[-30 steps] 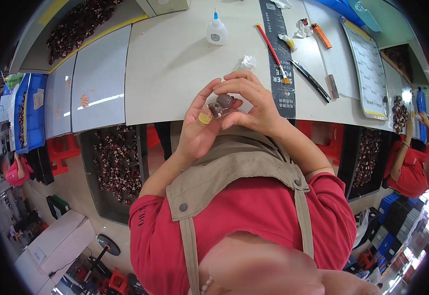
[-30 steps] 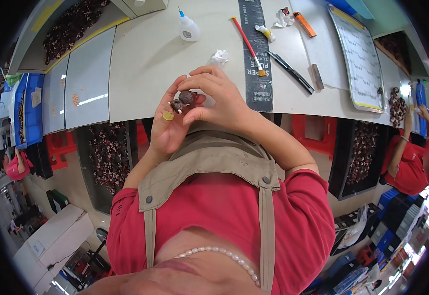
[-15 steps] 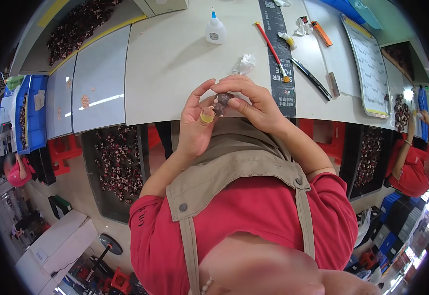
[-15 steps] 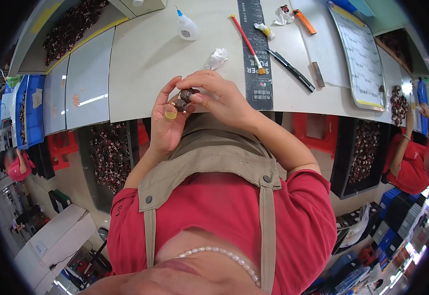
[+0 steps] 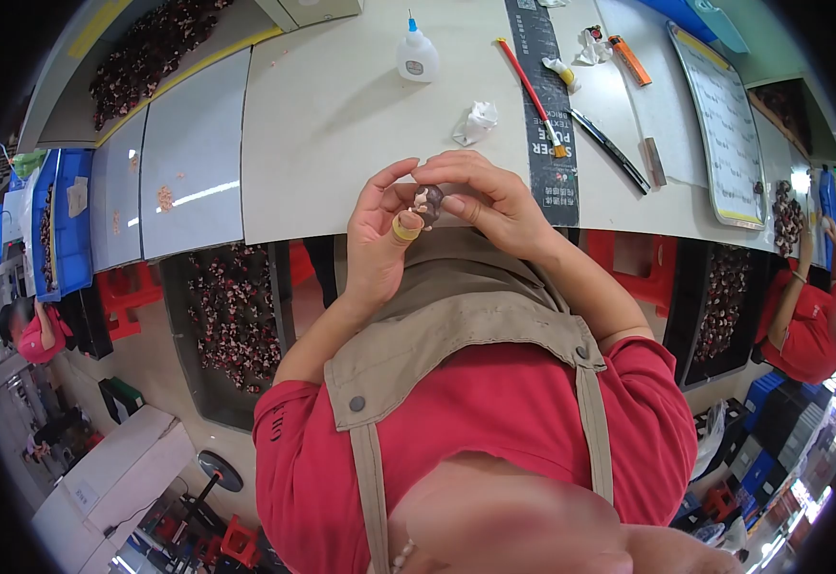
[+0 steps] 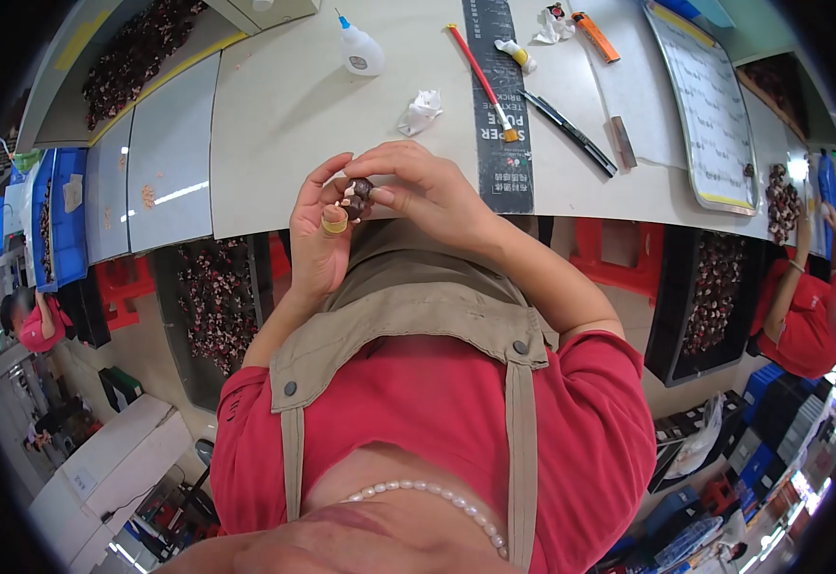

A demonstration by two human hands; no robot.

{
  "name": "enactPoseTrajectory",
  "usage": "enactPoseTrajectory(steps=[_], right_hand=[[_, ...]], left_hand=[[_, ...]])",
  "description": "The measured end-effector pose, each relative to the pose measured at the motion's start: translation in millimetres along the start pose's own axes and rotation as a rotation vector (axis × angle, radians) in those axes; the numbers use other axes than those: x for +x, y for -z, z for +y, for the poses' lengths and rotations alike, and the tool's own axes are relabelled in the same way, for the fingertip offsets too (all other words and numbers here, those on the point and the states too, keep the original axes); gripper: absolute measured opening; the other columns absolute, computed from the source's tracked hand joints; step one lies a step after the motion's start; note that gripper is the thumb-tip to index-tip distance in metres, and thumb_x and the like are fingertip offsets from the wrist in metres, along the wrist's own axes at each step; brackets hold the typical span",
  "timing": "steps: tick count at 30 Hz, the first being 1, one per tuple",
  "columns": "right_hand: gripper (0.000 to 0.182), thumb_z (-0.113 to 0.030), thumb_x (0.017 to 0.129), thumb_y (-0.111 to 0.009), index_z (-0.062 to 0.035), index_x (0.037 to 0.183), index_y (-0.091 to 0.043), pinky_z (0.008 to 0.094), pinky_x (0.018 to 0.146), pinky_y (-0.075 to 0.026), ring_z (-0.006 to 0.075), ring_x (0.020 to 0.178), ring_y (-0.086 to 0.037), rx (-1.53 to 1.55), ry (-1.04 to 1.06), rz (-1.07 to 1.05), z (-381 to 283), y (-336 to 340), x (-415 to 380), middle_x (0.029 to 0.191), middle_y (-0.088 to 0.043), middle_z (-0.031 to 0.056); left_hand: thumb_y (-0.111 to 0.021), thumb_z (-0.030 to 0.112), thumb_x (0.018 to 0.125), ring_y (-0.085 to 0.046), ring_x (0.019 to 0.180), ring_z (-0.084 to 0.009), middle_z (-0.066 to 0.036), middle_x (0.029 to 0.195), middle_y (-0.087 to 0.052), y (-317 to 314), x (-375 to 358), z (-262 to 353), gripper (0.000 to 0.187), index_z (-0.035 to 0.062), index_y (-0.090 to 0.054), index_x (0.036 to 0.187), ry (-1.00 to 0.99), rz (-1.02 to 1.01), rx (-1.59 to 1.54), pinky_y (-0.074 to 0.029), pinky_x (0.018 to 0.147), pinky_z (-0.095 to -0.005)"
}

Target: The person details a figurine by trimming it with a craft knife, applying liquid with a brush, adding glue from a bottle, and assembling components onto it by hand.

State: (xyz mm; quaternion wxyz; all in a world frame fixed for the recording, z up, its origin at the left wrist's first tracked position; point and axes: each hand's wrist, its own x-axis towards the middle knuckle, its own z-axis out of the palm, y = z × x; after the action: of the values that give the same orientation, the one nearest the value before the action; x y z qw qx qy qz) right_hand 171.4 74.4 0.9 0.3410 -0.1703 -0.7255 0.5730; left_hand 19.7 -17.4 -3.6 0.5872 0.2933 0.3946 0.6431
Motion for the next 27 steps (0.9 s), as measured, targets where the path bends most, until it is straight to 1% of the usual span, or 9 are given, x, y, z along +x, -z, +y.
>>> enactPoseTrajectory(steps=[2,8,11,14,17,18,21,24,27], right_hand=[[0.029,-0.002,0.085,-0.056,-0.0026,0.114,-0.058,0.0354,0.098,-0.037,0.0225,0.115,-0.048,0.02,-0.022,-0.018,2,1,-1,0.114,-0.059,0.008],[0.029,-0.012,0.091,-0.053,-0.0045,0.119,-0.055,0.0312,0.093,-0.04,0.0186,0.105,-0.054,0.142,-0.225,0.106,-1,4,1,0.11,-0.06,0.0089],[0.041,-0.024,0.096,-0.046,-0.0075,0.133,-0.039,0.0301,0.088,-0.043,0.0165,0.099,-0.056,0.377,-0.323,0.289,-5,12,25,0.109,-0.06,0.0105],[0.054,-0.034,0.097,-0.041,-0.0105,0.141,-0.021,0.0287,0.083,-0.046,0.0161,0.094,-0.057,0.629,-0.428,0.294,-2,20,57,0.109,-0.059,0.0141],[0.058,-0.038,0.097,-0.038,-0.0117,0.143,-0.013,0.0278,0.079,-0.048,0.0173,0.09,-0.058,0.72,-0.48,0.298,7,22,84,0.109,-0.059,0.0177],[0.053,-0.038,0.097,-0.038,-0.0112,0.14,-0.023,0.0264,0.076,-0.049,0.0172,0.089,-0.059,0.773,-0.514,0.326,10,22,91,0.111,-0.057,0.0197],[0.048,-0.04,0.097,-0.038,-0.0097,0.134,-0.033,0.0258,0.074,-0.049,0.0162,0.089,-0.058,0.921,-0.574,0.227,27,28,105,0.113,-0.056,0.0206],[0.041,-0.038,0.097,-0.039,-0.0073,0.124,-0.039,0.0252,0.071,-0.049,0.0186,0.09,-0.058,0.984,-0.632,0.266,34,26,110,0.108,-0.057,0.0195],[0.042,-0.038,0.095,-0.044,-0.0059,0.121,-0.046,0.0229,0.07,-0.048,0.0146,0.087,-0.058,0.929,-0.638,0.291,26,26,105,0.111,-0.056,0.0207]], left_hand=[[-0.072,0.035,0.077,-0.054,0.094,-0.0119,-0.007,0.105,-0.057,1,0,1,0.073,-0.0005,-0.036,0.131,0.02,-0.001,-0.003,-0.045,0.08,-0.0239],[-0.061,0.028,0.088,-0.054,0.096,-0.0134,-0.008,0.108,-0.056,3,1,13,0.054,-0.0004,-0.041,0.128,0.081,-0.042,-0.186,-0.044,0.084,-0.0256],[-0.059,0.035,0.088,-0.054,0.096,-0.0154,-0.01,0.109,-0.055,14,3,17,0.056,-0.0002,-0.042,0.127,0.115,-0.061,-0.337,-0.046,0.083,-0.0272],[-0.058,0.041,0.087,-0.055,0.095,-0.0167,-0.012,0.108,-0.054,24,2,17,0.059,-0.0001,-0.042,0.126,0.146,-0.105,-0.521,-0.048,0.082,-0.0286],[-0.055,0.046,0.087,-0.056,0.096,-0.0183,-0.014,0.11,-0.055,33,0,18,0.061,0.0,-0.043,0.125,0.162,-0.129,-0.587,-0.048,0.083,-0.0297],[-0.053,0.048,0.087,-0.054,0.097,-0.019,-0.014,0.111,-0.054,34,-2,19,0.062,0.0006,-0.042,0.125,0.18,-0.107,-0.57,-0.047,0.084,-0.0296],[-0.05,0.052,0.087,-0.05,0.1,-0.0212,-0.015,0.114,-0.051,38,-8,22,0.063,0.0017,-0.041,0.124,0.225,-0.055,-0.548,-0.045,0.085,-0.0301],[-0.048,0.051,0.088,-0.051,0.102,-0.023,-0.018,0.119,-0.05,39,-11,24,0.061,0.001,-0.041,0.124,0.25,-0.04,-0.571,-0.046,0.087,-0.0316],[-0.048,0.049,0.089,-0.051,0.103,-0.0237,-0.019,0.12,-0.049,39,-12,23,0.06,-0.0001,-0.042,0.123,0.257,-0.024,-0.568,-0.046,0.088,-0.0326]])
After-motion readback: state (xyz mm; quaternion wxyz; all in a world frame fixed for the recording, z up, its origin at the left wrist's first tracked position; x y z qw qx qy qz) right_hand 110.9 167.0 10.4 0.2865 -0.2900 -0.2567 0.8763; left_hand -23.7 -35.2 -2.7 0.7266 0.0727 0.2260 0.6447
